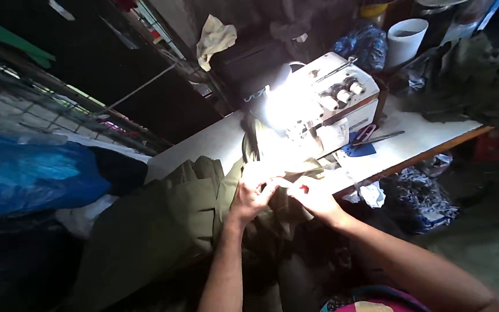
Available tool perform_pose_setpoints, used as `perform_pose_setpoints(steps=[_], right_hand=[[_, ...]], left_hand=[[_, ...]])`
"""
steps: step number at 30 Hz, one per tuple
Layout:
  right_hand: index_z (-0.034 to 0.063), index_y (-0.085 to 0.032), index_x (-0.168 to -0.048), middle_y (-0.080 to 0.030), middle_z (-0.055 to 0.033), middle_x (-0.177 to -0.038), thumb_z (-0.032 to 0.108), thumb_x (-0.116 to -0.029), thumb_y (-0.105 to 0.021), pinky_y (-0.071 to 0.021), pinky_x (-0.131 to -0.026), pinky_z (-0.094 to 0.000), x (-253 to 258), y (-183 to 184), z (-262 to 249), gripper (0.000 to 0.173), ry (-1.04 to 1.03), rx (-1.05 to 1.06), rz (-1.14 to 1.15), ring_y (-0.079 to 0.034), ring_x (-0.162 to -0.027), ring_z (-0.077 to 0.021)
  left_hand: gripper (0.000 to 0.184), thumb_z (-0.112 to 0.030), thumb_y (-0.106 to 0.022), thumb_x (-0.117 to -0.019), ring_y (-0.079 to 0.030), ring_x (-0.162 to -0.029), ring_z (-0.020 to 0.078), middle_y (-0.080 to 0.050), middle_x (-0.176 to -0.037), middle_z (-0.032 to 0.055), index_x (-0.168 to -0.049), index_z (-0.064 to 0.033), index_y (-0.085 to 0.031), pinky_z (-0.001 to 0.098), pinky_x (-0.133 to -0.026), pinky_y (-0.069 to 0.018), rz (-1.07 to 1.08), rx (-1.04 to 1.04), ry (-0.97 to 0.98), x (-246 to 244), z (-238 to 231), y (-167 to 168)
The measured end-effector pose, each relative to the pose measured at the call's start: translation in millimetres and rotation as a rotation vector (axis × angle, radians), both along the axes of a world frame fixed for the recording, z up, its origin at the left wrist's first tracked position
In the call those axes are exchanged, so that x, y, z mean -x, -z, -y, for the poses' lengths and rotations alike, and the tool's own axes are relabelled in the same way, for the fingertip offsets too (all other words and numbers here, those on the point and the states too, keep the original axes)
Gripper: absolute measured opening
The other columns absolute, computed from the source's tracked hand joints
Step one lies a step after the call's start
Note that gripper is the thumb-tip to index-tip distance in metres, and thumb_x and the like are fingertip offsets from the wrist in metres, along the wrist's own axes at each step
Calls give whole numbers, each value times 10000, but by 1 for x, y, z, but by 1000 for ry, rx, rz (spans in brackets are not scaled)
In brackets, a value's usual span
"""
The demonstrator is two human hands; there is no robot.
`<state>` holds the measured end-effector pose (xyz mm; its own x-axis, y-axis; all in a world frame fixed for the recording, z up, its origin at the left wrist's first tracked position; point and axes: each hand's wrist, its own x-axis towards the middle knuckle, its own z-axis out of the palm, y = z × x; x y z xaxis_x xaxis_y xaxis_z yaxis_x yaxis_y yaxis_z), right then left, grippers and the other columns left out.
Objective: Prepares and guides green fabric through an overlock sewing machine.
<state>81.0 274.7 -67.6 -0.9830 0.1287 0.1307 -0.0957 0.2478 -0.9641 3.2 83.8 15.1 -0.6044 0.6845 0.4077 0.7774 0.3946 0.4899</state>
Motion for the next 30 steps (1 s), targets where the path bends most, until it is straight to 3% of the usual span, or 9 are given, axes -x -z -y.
perform_pose_setpoints(steps=[3, 5, 7, 11, 15, 20, 24, 27, 30], right_hand=[[72, -718, -923, -681, -34, -893, 237, -932, -696, -548, -748, -226, 0, -9, 7, 167, 187, 12, -340, -637, -813, -69], [49, -725, -950, -696, -63, -945, 196, -941, -680, -558, -811, -253, 1, -19, 0, 153, 230, -28, -462, -657, -892, -103], [10, -688, -1039, -695, -59, -938, 217, -964, -666, -560, -792, -219, 2, -26, -11, 221, 194, 27, -418, -662, -862, -69], [21, -611, -1192, -646, 12, -855, 241, -913, -746, -507, -664, -174, 2, -21, -34, 380, -13, 265, -189, -582, -703, -12], [47, -713, -1036, -711, -6, -899, 185, -863, -763, -580, -731, -218, -7, 1, -49, 227, 68, 234, -161, -669, -779, -40], [70, -703, -1103, -704, 5, -853, 203, -882, -756, -570, -708, -240, 5, 3, -55, 264, 291, 125, -112, -653, -735, -46], [49, -759, -1086, -728, -64, -914, 228, -911, -727, -563, -802, -318, 26, 14, -56, 252, 321, -44, -74, -674, -823, -117], [43, -763, -927, -724, -91, -895, 260, -921, -702, -564, -796, -349, 22, 20, -57, 226, 312, -137, -138, -685, -828, -155], [54, -747, -883, -700, -66, -832, 288, -933, -689, -559, -737, -335, 2, 28, -60, 246, 242, -175, -152, -663, -771, -135]], left_hand=[[249, -328, -627, -996, -598, -1184, 96, -738, -1124, -37, -1086, -153, -780, 378, -1100, -413, 46, 110, 61, 5, -8, -7], [199, -263, -643, -998, -656, -1030, 12, -749, -1031, -41, -1032, -118, -775, 270, -990, -506, 76, 78, 111, 7, -13, -11], [182, -187, -644, -994, -635, -820, -37, -721, -887, -20, -949, -48, -754, 172, -791, -536, 99, 8, 116, 9, -23, -14], [132, -117, -637, -985, -635, -829, 5, -691, -918, 8, -983, -34, -739, 199, -790, -554, 83, -30, 90, 16, -45, -18], [95, -72, -650, -957, -667, -840, 19, -719, -909, 16, -977, -34, -735, 222, -798, -565, 4, -133, -33, 20, -61, -14], [160, -238, -691, -968, -679, -799, 129, -715, -850, 34, -925, -94, -743, 376, -757, -570, -53, -40, -347, 24, -86, -8], [277, -225, -684, -972, -675, -958, 363, -696, -1012, 223, -1115, 12, -697, 574, -856, -527, 40, 204, -541, 29, -98, -9], [366, -222, -737, -927, -676, -964, 317, -696, -1030, 202, -1200, 10, -664, 536, -870, -538, 101, 201, -545, 31, -94, -8], [225, -229, -790, -874, -675, -821, 204, -700, -847, 95, -958, -31, -726, 455, -793, -553, 100, 86, -415, 28, -80, 0]])
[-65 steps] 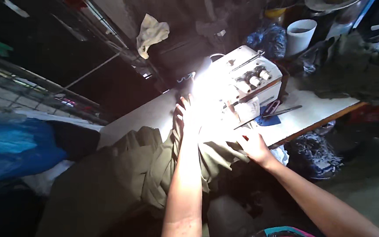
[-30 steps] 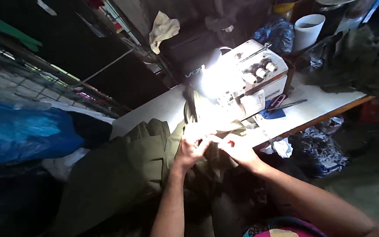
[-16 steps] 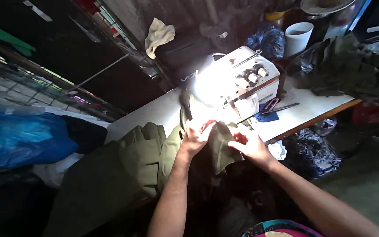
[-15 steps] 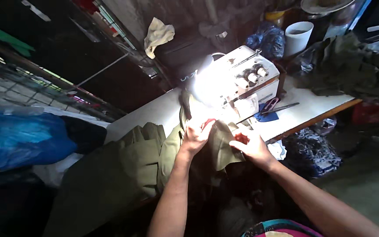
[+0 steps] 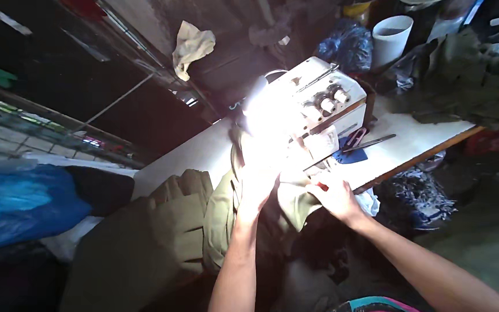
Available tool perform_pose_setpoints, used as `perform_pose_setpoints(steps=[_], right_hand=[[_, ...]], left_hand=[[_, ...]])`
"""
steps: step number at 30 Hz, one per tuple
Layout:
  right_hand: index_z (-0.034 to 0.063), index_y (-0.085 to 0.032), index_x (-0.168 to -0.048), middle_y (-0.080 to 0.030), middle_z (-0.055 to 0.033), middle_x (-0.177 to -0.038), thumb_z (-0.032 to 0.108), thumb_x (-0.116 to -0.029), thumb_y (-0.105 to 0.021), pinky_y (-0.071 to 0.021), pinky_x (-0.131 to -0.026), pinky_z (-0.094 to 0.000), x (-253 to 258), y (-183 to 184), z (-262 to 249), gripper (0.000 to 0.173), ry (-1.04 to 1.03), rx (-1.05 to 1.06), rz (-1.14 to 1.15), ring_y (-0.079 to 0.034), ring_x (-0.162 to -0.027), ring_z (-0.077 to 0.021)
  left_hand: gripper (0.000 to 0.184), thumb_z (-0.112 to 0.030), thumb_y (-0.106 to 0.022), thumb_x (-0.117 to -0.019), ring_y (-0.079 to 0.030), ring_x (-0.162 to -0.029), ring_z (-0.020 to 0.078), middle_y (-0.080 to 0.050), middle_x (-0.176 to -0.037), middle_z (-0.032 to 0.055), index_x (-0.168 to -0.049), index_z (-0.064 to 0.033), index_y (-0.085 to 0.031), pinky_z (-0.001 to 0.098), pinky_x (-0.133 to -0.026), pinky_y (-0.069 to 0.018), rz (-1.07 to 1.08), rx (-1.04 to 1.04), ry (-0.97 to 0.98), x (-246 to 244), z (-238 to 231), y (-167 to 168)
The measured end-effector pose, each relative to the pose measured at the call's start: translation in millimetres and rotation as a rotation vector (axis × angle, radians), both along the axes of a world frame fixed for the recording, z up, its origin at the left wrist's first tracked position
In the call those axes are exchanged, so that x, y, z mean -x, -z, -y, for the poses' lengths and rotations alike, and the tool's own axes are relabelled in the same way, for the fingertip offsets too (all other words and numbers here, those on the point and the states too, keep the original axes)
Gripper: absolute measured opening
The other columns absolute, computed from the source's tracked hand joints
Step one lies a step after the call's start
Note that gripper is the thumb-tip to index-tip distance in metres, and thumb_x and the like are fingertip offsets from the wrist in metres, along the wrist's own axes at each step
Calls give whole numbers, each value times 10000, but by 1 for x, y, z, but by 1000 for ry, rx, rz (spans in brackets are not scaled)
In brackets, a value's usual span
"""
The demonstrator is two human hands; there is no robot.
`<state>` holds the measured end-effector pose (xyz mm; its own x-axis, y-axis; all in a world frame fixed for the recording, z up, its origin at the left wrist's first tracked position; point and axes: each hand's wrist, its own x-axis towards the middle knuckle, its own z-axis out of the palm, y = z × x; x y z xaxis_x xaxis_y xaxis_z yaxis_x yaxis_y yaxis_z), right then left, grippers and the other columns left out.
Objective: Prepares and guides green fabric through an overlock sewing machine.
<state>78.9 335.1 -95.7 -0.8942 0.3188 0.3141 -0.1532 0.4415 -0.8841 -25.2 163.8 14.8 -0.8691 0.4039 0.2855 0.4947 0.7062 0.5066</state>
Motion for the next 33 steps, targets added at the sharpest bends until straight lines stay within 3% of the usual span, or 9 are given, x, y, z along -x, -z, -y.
perform_pose_setpoints(steps=[3, 11, 16, 19, 22, 27, 29, 31, 33], right_hand=[[82, -736, -851, -688, -18, -795, 289, -924, -700, -543, -708, -256, -17, 1, 2, 222, -56, 50, -3, -638, -740, -61], [89, -755, -927, -706, -18, -871, 316, -950, -690, -560, -771, -263, 8, -17, -7, 237, -54, 93, 11, -657, -815, -63], [55, -729, -1037, -701, -69, -978, 338, -973, -643, -552, -804, -274, -7, -14, -5, 303, -103, 97, 44, -659, -875, -93], [35, -703, -1123, -708, -53, -988, 281, -925, -704, -567, -828, -273, -29, -8, -7, 316, -174, 267, 163, -669, -883, -78], [49, -707, -973, -704, -13, -810, 176, -893, -755, -589, -691, -247, -49, 2, -9, 157, -166, 472, 134, -673, -715, -73], [-24, -707, -903, -721, -84, -781, -15, -869, -742, -607, -677, -289, -61, -15, -10, 50, -213, 825, 99, -686, -678, -131], [-26, -708, -894, -725, -89, -782, -46, -861, -734, -615, -678, -293, -59, -26, -5, 47, -241, 891, 73, -694, -678, -129], [-17, -696, -880, -720, -90, -790, -60, -863, -723, -621, -683, -304, -57, -39, 0, 53, -278, 957, 39, -695, -679, -134], [-23, -698, -882, -718, -99, -789, -69, -868, -708, -609, -665, -286, -57, -49, 4, 49, -295, 1017, 17, -685, -664, -131]], left_hand=[[244, -219, -838, -822, -672, -797, 130, -704, -836, 41, -968, -56, -728, 385, -776, -566, 23, -79, 4, -8, 1, 0], [582, -235, -775, -909, -628, -1153, 391, -629, -1294, 239, -1412, -42, -553, 619, -960, -492, -24, 100, -133, 10, -9, -3], [630, -279, -787, -898, -596, -1243, 338, -599, -1376, 196, -1437, -67, -540, 586, -1018, -482, -49, 37, -74, 11, -2, 4], [310, -226, -755, -865, -657, -1053, 273, -699, -1095, 182, -1089, -15, -724, 466, -929, -520, -334, -185, -129, -5, 16, 40], [142, -206, -726, -894, -584, -1190, 273, -673, -1155, 154, -958, -87, -770, 405, -1056, -448, -675, -315, -189, -39, 30, 67], [287, -373, -656, -937, -447, -1303, 186, -553, -1333, -39, -1219, -323, -662, 390, -1120, -319, -734, -209, 166, -113, 5, 117], [448, -475, -690, -914, -377, -1372, 235, -468, -1430, 9, -1331, -361, -571, 449, -1148, -260, -706, -154, 150, -116, -11, 129], [494, -571, -690, -889, -467, -1305, 309, -545, -1346, 98, -1312, -341, -579, 545, -1090, -316, -719, -151, 6, -105, -23, 127], [470, -486, -655, -901, -366, -1396, 365, -526, -1357, 124, -1326, -309, -558, 593, -1155, -217, -728, -127, -89, -92, -25, 116]])
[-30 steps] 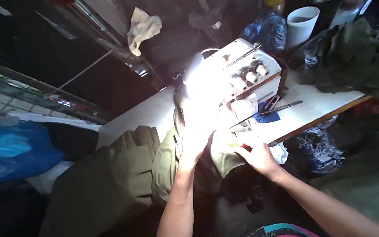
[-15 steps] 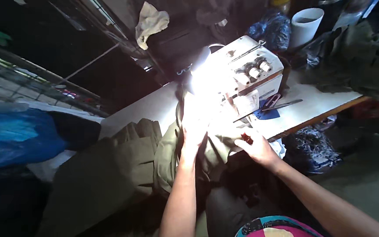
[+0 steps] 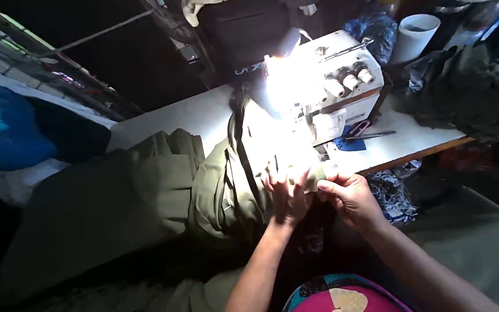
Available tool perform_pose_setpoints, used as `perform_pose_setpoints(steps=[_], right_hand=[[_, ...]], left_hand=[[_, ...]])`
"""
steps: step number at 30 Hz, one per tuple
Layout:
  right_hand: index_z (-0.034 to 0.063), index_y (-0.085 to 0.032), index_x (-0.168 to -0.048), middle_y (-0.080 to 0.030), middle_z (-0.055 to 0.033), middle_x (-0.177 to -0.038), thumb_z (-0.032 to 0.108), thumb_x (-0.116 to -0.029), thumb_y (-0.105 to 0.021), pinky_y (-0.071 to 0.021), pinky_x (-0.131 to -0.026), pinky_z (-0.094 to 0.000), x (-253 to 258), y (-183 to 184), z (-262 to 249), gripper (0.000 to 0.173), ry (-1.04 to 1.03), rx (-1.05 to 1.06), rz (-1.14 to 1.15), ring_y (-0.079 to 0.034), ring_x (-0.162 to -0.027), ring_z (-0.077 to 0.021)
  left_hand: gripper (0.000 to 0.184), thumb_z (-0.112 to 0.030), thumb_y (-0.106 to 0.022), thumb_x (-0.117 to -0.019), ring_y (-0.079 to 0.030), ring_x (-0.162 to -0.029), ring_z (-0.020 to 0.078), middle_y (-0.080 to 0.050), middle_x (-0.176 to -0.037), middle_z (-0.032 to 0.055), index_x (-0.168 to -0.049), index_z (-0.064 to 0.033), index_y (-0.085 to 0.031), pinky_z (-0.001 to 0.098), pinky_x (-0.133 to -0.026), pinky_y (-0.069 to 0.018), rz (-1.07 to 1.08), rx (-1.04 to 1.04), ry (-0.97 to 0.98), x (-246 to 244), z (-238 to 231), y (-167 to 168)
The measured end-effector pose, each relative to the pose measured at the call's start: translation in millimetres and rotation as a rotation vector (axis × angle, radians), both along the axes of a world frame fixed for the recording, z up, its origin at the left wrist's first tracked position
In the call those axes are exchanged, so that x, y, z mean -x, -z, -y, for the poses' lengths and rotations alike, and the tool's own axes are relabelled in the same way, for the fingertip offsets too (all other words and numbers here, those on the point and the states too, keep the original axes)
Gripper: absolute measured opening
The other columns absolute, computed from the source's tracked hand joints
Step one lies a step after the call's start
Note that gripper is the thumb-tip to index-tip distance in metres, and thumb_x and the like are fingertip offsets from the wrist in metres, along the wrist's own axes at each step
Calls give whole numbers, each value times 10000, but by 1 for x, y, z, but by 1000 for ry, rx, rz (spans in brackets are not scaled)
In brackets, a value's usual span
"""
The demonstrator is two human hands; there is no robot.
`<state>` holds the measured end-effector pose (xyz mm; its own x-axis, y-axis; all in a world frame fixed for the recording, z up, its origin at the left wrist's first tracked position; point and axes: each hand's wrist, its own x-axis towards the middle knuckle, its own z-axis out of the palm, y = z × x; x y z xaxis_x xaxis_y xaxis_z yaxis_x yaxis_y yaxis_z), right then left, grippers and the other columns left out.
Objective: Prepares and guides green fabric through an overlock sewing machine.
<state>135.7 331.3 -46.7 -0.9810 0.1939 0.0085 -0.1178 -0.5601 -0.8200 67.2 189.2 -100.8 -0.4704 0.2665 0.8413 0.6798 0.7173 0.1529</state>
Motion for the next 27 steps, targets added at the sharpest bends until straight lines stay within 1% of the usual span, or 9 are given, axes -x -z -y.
perform_pose_setpoints(steps=[2, 4, 8, 12, 15, 18, 21, 23, 27], right_hand=[[-39, -691, -923, -717, -114, -803, -73, -893, -669, -604, -653, -287, -2, -2, 3, 50, 7, 19, 7, -682, -661, -139], [-42, -662, -986, -716, -105, -808, -77, -917, -631, -610, -648, -291, -5, 5, 5, 83, 37, -16, 39, -689, -660, -141], [-20, -586, -1114, -712, -70, -781, -91, -878, -655, -627, -655, -306, -4, 30, 9, 256, 109, -118, 60, -713, -670, -155], [-30, -582, -1139, -702, -71, -848, -50, -859, -708, -627, -665, -313, 32, 34, 6, 307, 160, -293, -115, -700, -701, -162], [-3, -708, -1006, -726, -54, -858, 1, -896, -698, -616, -682, -280, 65, 21, 0, 111, 229, -520, -225, -695, -717, -116], [65, -764, -996, -741, -19, -885, 121, -950, -676, -602, -722, -244, 81, 7, -3, 114, 359, -942, -174, -696, -757, -59], [-6, -732, -971, -686, -130, -865, 73, -935, -654, -589, -716, -387, 83, -3, 0, 116, 458, -1248, -183, -679, -755, -217], [-12, -731, -989, -674, -141, -845, 89, -953, -617, -588, -697, -418, 80, -5, 1, 156, 439, -1329, -177, -677, -746, -250], [27, -739, -1056, -703, -114, -885, 171, -986, -566, -589, -751, -379, 57, -5, -2, 236, 356, -1373, -172, -693, -799, -222]], left_hand=[[379, -295, -660, -871, -350, -1425, 412, -628, -1267, 109, -1250, -294, -674, 645, -1147, -172, -44, 10, -12, 11, 5, -12], [349, -204, -643, -907, -301, -1486, 369, -639, -1317, 51, -1227, -328, -709, 633, -1183, -121, -26, 93, 15, 13, 20, -18], [470, -73, -614, -929, -376, -1485, 355, -676, -1365, -12, -1320, -320, -701, 720, -1137, -130, 14, 280, 63, 11, 41, -24], [366, -43, -596, -912, -633, -1198, 415, -743, -1136, 122, -1194, -211, -758, 807, -1078, -226, 109, 319, 11, 28, 42, -48], [339, -70, -567, -948, -414, -1401, 495, -603, -1374, 233, -1249, -112, -716, 784, -1141, -85, 472, 512, -100, 45, 32, -93], [384, -116, -630, -941, -363, -1426, 495, -509, -1467, 260, -1315, -34, -651, 761, -1139, -135, 552, 565, -202, 76, 27, -102], [637, -310, -706, -906, -240, -1518, 460, -386, -1614, 164, -1497, -153, -526, 801, -1146, -42, 513, 568, -284, 125, 35, -82], [739, -417, -648, -933, -161, -1557, 423, -301, -1673, 85, -1592, -224, -375, 834, -1102, -89, 576, 741, -351, 143, 21, -105], [530, -140, -598, -985, -256, -1532, 410, -445, -1591, 106, -1505, -109, -500, 749, -1163, -160, 615, 771, -450, 130, 24, -126]])
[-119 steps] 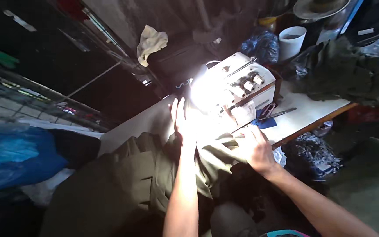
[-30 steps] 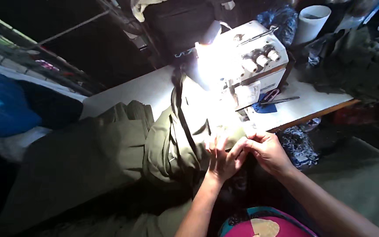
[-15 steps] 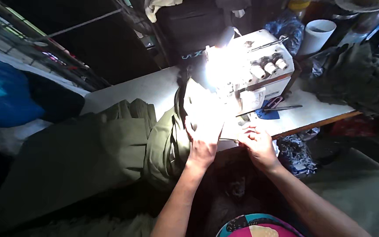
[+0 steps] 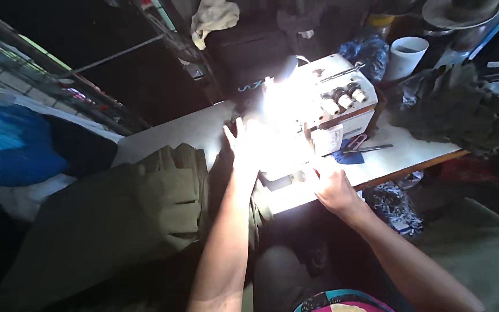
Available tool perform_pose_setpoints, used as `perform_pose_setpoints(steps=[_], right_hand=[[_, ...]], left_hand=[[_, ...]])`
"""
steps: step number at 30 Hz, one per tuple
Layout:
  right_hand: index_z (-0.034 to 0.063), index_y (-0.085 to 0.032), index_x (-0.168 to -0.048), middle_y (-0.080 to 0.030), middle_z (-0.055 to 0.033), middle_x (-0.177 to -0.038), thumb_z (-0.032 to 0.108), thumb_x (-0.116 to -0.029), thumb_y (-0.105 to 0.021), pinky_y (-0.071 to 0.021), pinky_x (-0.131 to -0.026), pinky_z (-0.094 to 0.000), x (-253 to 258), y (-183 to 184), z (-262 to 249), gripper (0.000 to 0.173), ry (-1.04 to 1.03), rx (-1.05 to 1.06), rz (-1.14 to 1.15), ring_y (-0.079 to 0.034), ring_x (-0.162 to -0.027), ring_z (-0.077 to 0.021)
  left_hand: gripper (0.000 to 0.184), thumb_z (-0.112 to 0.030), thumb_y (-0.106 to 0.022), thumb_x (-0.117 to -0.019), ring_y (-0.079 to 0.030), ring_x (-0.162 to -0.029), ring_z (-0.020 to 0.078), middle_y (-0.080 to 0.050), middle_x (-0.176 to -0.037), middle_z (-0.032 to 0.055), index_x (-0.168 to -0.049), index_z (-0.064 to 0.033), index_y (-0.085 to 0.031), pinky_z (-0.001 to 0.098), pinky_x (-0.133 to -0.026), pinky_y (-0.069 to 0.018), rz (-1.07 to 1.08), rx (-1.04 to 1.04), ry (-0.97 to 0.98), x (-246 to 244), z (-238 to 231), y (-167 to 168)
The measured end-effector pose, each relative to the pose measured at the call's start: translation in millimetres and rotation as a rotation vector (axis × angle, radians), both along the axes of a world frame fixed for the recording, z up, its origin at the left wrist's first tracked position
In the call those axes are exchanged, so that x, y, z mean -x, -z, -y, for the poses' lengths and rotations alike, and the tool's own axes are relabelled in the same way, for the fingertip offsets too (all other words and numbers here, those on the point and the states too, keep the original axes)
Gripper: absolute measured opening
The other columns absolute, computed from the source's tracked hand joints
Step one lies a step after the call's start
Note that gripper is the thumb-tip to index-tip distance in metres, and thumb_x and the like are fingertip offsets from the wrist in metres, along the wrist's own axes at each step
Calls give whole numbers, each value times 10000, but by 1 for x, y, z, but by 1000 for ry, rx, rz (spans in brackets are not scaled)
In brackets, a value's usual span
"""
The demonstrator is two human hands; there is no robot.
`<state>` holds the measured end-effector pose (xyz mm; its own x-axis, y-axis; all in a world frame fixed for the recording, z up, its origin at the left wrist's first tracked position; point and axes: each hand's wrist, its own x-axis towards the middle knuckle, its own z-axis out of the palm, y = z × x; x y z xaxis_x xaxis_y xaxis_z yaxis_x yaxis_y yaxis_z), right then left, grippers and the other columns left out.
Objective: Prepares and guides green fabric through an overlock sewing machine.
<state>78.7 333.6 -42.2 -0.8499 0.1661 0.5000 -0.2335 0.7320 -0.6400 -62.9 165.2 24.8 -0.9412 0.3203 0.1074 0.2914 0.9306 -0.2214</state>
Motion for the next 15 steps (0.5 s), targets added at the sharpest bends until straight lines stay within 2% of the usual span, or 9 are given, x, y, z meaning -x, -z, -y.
perform_pose_setpoints(steps=[1, 3, 5, 7, 9, 10, 12, 14, 15], right_hand=[[42, -752, -1126, -732, -100, -935, 182, -977, -568, -593, -786, -360, -11, 3, -6, 275, -5, 2, 6, -706, -833, -204], [61, -737, -1219, -743, -71, -979, 170, -959, -565, -583, -802, -326, -32, 12, -25, 331, 14, 91, 58, -692, -838, -149], [70, -709, -1261, -732, -72, -1022, 193, -977, -586, -583, -792, -306, -39, 18, -40, 333, 49, 289, 122, -681, -839, -112], [95, -715, -1246, -707, -79, -1042, 252, -966, -638, -578, -768, -292, -39, 19, -46, 329, 133, 420, 7, -665, -859, -107], [114, -699, -1271, -661, -84, -1130, 295, -967, -650, -569, -810, -310, -34, 4, -55, 357, 163, 468, -240, -644, -980, -144], [98, -666, -1305, -647, -89, -1194, 310, -990, -626, -557, -867, -338, -33, -8, -62, 382, 112, 501, -355, -631, -1051, -165], [126, -573, -1406, -617, -31, -1295, 432, -1053, -523, -524, -968, -348, -42, -27, -68, 470, -111, 587, -472, -601, -1145, -144], [223, -525, -1462, -612, 78, -1381, 636, -1028, -412, -490, -1056, -311, -57, -39, -59, 610, -457, 676, -391, -572, -1249, -67], [231, -581, -1415, -635, 140, -1353, 661, -993, -451, -480, -1058, -249, -66, -43, -48, 616, -617, 728, -321, -565, -1242, 16]], left_hand=[[460, -144, -631, -969, -371, -1471, 409, -531, -1502, 161, -1420, -69, -584, 693, -1173, -232, -3, -68, -28, -21, 11, 2], [371, -181, -658, -933, -586, -1243, 406, -646, -1273, 244, -1261, -9, -671, 605, -1039, -439, 170, -201, -20, -72, 24, 1], [319, -176, -631, -923, -669, -1064, 363, -699, -1085, 240, -1158, 29, -698, 553, -931, -509, 465, -373, 279, -102, 2, 3], [315, -194, -547, -1035, -667, -1104, 171, -703, -1158, 114, -1277, -10, -630, 388, -998, -526, 884, -734, 488, -100, -49, 28], [340, -213, -491, -1082, -676, -1069, 109, -700, -1166, 76, -1348, -11, -556, 332, -977, -555, 1193, -1258, 362, -95, -82, 37], [361, -234, -476, -1089, -683, -1069, 120, -700, -1175, 74, -1385, -31, -516, 345, -975, -566, 1270, -1416, 306, -99, -83, 24], [330, -274, -521, -1063, -709, -1038, 140, -734, -1125, 54, -1325, -80, -577, 372, -942, -591, 1357, -1653, 334, -124, -61, -10], [283, -344, -622, -1013, -727, -1017, 112, -764, -1099, 11, -1202, -153, -711, 340, -918, -605, 1288, -1785, 607, -150, -36, -48], [282, -387, -602, -1012, -717, -1018, 51, -764, -1105, -44, -1178, -207, -743, 278, -912, -600, 1134, -1774, 779, -162, -25, -71]])
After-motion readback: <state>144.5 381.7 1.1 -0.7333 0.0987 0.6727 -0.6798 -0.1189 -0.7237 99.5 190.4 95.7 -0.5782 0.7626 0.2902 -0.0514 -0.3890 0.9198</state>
